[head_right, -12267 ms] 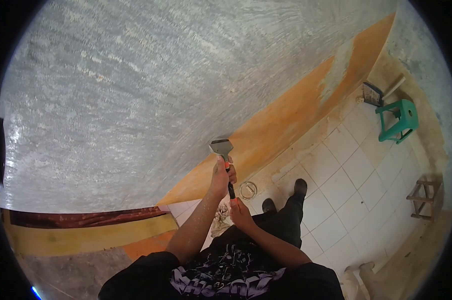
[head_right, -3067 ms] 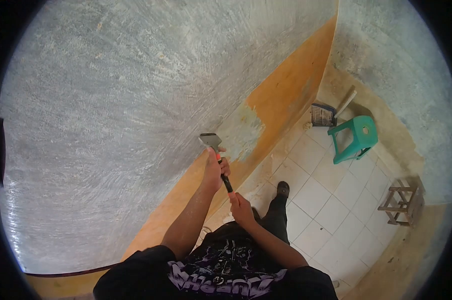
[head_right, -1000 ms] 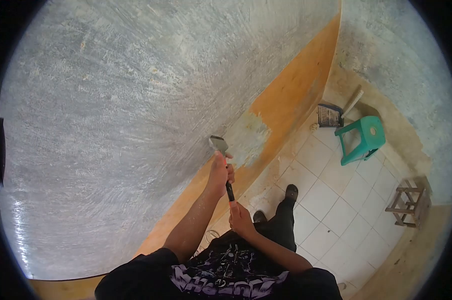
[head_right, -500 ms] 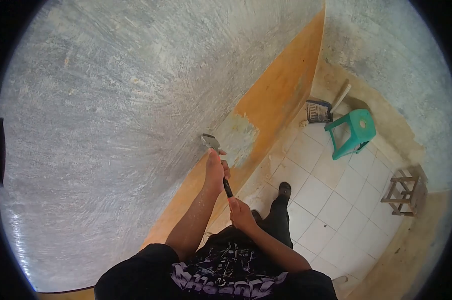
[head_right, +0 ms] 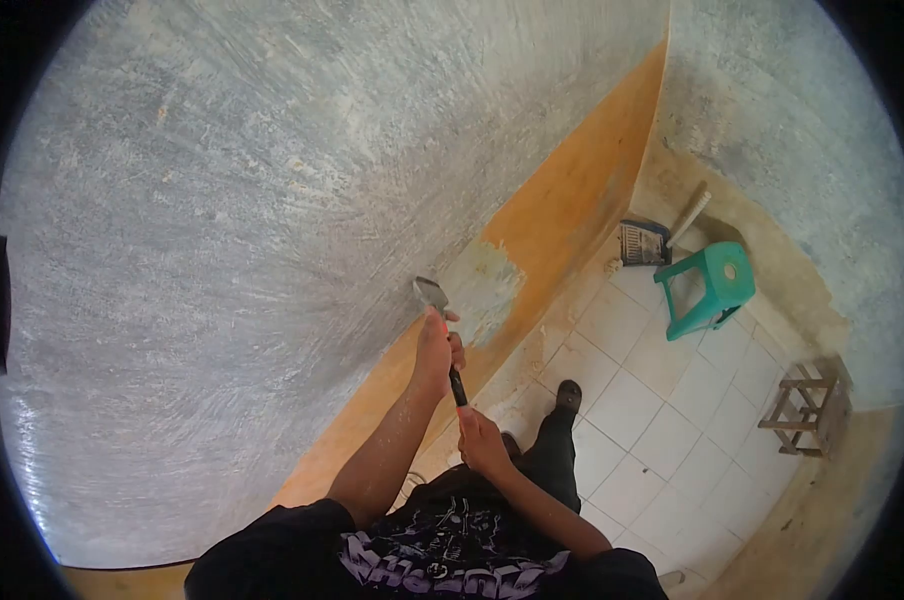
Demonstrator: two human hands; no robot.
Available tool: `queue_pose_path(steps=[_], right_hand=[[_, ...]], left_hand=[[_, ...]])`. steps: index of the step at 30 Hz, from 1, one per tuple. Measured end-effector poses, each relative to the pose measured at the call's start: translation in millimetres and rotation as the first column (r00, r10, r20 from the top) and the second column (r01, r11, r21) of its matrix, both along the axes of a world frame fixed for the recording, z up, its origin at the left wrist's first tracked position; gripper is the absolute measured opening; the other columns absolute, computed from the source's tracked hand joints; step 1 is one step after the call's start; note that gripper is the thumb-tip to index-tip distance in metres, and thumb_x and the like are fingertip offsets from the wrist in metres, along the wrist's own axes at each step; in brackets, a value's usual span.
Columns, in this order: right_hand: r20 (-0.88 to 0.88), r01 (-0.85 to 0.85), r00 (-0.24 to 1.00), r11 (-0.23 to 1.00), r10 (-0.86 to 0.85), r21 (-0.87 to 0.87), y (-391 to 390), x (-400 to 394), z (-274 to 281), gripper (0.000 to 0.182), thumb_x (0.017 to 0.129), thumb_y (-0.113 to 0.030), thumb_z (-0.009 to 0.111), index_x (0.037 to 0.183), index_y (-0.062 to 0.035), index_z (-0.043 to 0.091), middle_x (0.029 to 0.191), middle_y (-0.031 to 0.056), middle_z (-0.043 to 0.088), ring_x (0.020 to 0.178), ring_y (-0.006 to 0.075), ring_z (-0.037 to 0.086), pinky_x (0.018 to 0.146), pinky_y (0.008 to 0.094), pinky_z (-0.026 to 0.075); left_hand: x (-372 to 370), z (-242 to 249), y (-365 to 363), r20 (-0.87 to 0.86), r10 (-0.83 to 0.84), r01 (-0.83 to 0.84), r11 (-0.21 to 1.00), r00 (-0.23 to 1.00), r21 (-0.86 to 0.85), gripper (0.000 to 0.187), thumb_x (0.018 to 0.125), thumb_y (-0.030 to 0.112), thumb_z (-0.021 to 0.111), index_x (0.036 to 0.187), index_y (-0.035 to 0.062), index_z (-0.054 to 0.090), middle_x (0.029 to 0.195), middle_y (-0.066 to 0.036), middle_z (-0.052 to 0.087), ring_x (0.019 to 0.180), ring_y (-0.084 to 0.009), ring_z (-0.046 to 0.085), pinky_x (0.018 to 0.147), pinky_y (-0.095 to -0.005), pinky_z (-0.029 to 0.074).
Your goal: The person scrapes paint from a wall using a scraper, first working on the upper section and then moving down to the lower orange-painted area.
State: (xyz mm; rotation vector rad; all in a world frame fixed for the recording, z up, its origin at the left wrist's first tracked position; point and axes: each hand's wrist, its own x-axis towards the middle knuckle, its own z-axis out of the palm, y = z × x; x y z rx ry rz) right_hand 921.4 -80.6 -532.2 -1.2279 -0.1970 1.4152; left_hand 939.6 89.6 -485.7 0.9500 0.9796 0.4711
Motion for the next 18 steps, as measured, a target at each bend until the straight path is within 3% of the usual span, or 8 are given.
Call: queue_pose_path(steps=[4, 7, 10, 13, 16, 18], right_hand=[[0.03, 0.06, 0.998, 0.998, -0.06, 0.011, 12, 12, -2, 0.05, 0.104, -0.053, 0.036, 0.081, -0.0083, 0.045, 0.053, 0.0026, 0.043, 0.036, 0.0126, 0.041, 0.034, 0.0285, 0.033], [-0.01, 0.097, 0.995, 0.995, -0.097, -0.004, 12, 21, 2, 0.046, 0.103, -0.051, 0.043, 0.077, -0.0132, 0.041, 0.052, -0.0021, 0.039, 0.037, 0.0083, 0.039, 0.034, 0.0257, 0.03], [0.071, 0.029, 0.997, 0.998, -0.026, -0.047, 2, 10, 3, 0.046, 0.103, -0.051, 0.043, 0.077, -0.0135, 0.041, 0.052, -0.0021, 0.039, 0.037, 0.0081, 0.039, 0.035, 0.0256, 0.03], [0.017, 0.047, 0.999, 0.998, -0.047, 0.041, 8, 7, -6, 0.048, 0.104, -0.052, 0.038, 0.08, -0.01, 0.044, 0.051, 0.0026, 0.041, 0.036, 0.0124, 0.04, 0.034, 0.0282, 0.032], [0.054, 0.102, 0.993, 0.995, -0.102, -0.002, 18, 30, 0, 0.048, 0.104, -0.052, 0.039, 0.079, -0.0105, 0.043, 0.05, 0.0023, 0.041, 0.036, 0.0125, 0.039, 0.034, 0.0283, 0.032], [0.067, 0.086, 0.994, 0.996, -0.084, -0.014, 13, 31, 0, 0.049, 0.104, -0.052, 0.039, 0.078, -0.0103, 0.042, 0.051, 0.0021, 0.041, 0.036, 0.0123, 0.039, 0.034, 0.0283, 0.032]], left_hand=[[23, 0, 10, 0.018, -0.081, 0.078, 0.992, 0.997, 0.103, 0.056, 0.101, 0.064, 0.031, 0.106, 0.0106, 0.047, 0.057, 0.006, 0.028, 0.043, -0.008, 0.026, 0.042, -0.0267, 0.028], [30, -2, 12, 0.039, -0.057, 0.054, 0.997, 0.998, 0.054, 0.057, 0.1, 0.065, 0.032, 0.108, 0.0104, 0.047, 0.057, 0.006, 0.028, 0.043, -0.0086, 0.026, 0.042, -0.0269, 0.028], [7, -7, 0, 0.064, 0.007, -0.006, 1.0, 0.998, -0.005, 0.058, 0.1, 0.065, 0.033, 0.108, 0.0103, 0.048, 0.057, 0.005, 0.029, 0.043, -0.0086, 0.026, 0.042, -0.027, 0.028], [12, -5, 8, 0.03, -0.041, 0.041, 0.999, 0.999, -0.004, 0.058, 0.099, 0.066, 0.033, 0.107, 0.0105, 0.048, 0.056, 0.006, 0.028, 0.043, -0.0084, 0.026, 0.042, -0.0269, 0.028], [43, -4, 14, -0.015, -0.082, 0.083, 0.985, 0.997, 0.154, 0.058, 0.099, 0.067, 0.032, 0.108, 0.0119, 0.047, 0.056, 0.006, 0.028, 0.043, -0.0083, 0.027, 0.041, -0.0269, 0.028], [41, -10, 12, 0.022, -0.045, 0.042, 0.995, 0.999, 0.094, 0.058, 0.099, 0.067, 0.032, 0.108, 0.0115, 0.047, 0.056, 0.005, 0.028, 0.043, -0.0086, 0.028, 0.041, -0.0268, 0.028]])
